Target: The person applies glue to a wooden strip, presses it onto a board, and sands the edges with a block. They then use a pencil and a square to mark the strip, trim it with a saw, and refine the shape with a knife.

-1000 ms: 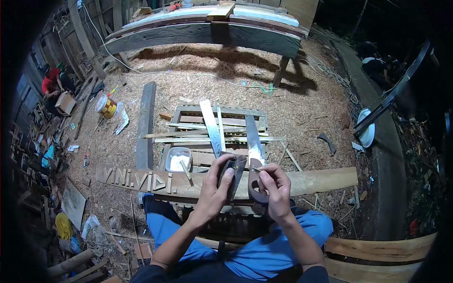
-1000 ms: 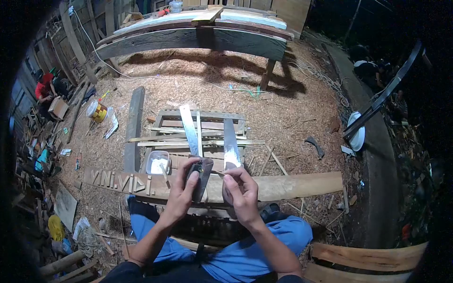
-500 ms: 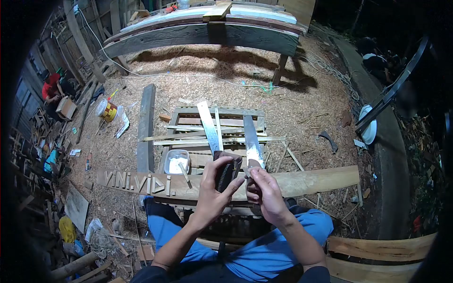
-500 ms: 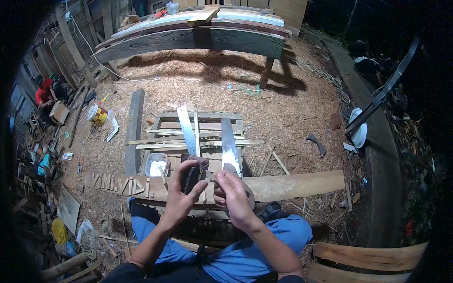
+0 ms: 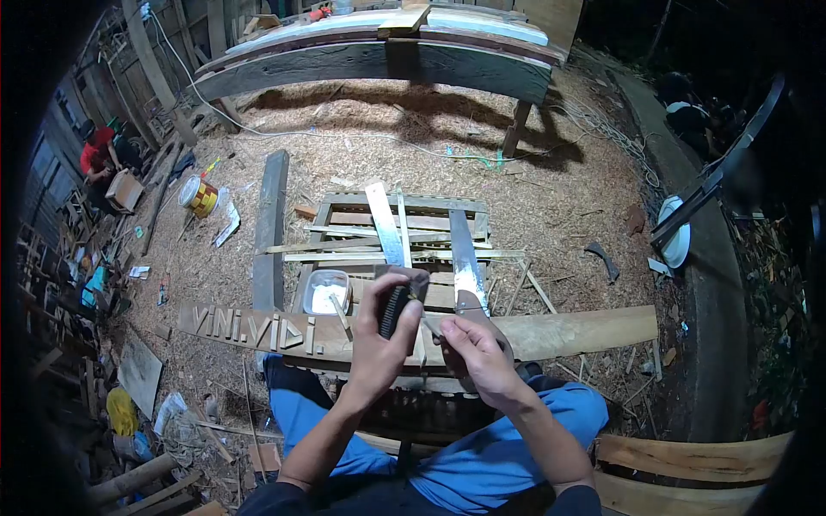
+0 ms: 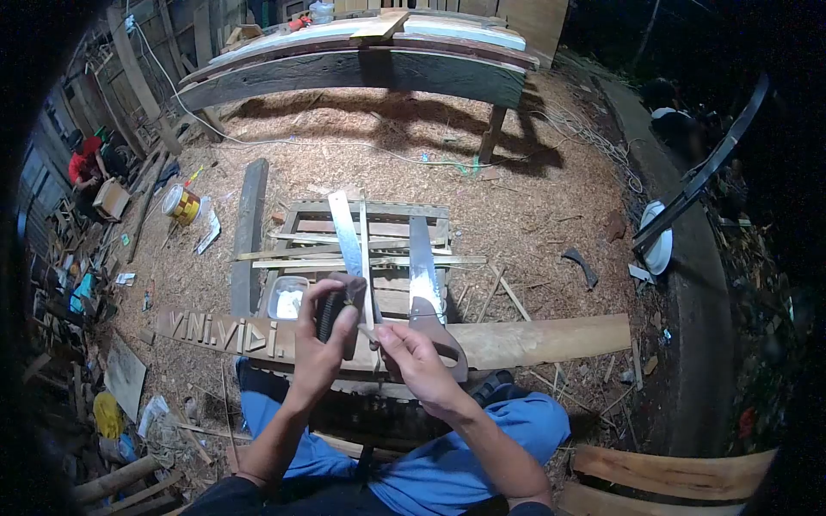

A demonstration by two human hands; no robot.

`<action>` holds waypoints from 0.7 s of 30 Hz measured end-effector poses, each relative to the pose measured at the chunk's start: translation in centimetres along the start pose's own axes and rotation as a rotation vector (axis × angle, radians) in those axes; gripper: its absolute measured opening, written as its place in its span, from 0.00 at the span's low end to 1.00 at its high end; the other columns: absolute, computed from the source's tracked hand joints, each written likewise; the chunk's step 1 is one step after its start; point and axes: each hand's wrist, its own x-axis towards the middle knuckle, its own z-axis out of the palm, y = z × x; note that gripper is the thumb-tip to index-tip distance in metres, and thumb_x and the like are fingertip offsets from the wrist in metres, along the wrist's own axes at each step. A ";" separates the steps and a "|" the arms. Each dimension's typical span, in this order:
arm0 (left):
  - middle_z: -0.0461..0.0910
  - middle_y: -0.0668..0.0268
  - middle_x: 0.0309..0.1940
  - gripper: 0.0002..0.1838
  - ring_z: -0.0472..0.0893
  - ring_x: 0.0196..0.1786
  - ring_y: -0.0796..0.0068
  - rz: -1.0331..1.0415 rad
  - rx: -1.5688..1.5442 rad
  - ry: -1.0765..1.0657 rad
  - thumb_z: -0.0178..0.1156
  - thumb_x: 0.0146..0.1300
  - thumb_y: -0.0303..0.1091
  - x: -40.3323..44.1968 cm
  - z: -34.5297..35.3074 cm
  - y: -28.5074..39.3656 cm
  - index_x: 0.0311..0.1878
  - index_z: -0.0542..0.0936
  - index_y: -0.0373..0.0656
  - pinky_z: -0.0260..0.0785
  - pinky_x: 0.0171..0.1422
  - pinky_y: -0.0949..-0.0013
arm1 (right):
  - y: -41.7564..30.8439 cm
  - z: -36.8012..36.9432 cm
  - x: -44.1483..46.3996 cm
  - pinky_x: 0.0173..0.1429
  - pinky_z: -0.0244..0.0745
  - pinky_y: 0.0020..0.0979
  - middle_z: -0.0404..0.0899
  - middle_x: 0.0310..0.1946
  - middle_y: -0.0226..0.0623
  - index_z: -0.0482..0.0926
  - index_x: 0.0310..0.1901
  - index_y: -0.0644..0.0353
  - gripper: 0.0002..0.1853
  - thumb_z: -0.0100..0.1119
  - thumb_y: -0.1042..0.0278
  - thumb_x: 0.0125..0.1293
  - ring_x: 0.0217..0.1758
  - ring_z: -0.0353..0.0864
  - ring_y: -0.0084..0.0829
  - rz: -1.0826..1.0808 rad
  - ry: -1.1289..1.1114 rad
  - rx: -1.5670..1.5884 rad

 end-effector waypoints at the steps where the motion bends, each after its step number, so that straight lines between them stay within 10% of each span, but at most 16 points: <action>1: 0.78 0.61 0.56 0.19 0.77 0.58 0.72 0.002 -0.005 0.021 0.63 0.74 0.31 0.4 -0.3 -0.4 0.64 0.73 0.40 0.70 0.66 0.67 | -0.3 0.1 -0.2 0.30 0.58 0.17 0.68 0.29 0.17 0.77 0.47 0.53 0.13 0.51 0.53 0.84 0.27 0.62 0.10 0.076 0.007 0.036; 6: 0.77 0.63 0.56 0.16 0.74 0.58 0.75 -0.060 -0.066 -0.006 0.48 0.84 0.39 0.0 -1.1 0.1 0.64 0.73 0.40 0.66 0.65 0.70 | -0.2 -0.1 -0.2 0.30 0.60 0.18 0.68 0.29 0.18 0.76 0.49 0.54 0.13 0.51 0.53 0.84 0.27 0.63 0.12 0.098 0.013 0.088; 12: 0.78 0.67 0.45 0.21 0.73 0.47 0.80 -0.063 -0.076 -0.064 0.41 0.86 0.46 -0.3 -0.7 -0.3 0.63 0.75 0.41 0.68 0.57 0.72 | 0.9 -0.2 1.4 0.28 0.66 0.28 0.76 0.25 0.34 0.80 0.45 0.61 0.06 0.63 0.68 0.76 0.23 0.74 0.25 -0.905 0.317 -1.005; 21: 0.78 0.67 0.41 0.20 0.72 0.42 0.81 -0.144 -0.168 -0.040 0.41 0.86 0.46 0.2 -1.1 -2.8 0.59 0.77 0.42 0.67 0.50 0.73 | 2.0 -0.2 1.9 0.30 0.73 0.33 0.79 0.24 0.36 0.82 0.43 0.61 0.05 0.65 0.80 0.68 0.22 0.79 0.33 -0.866 0.263 -0.954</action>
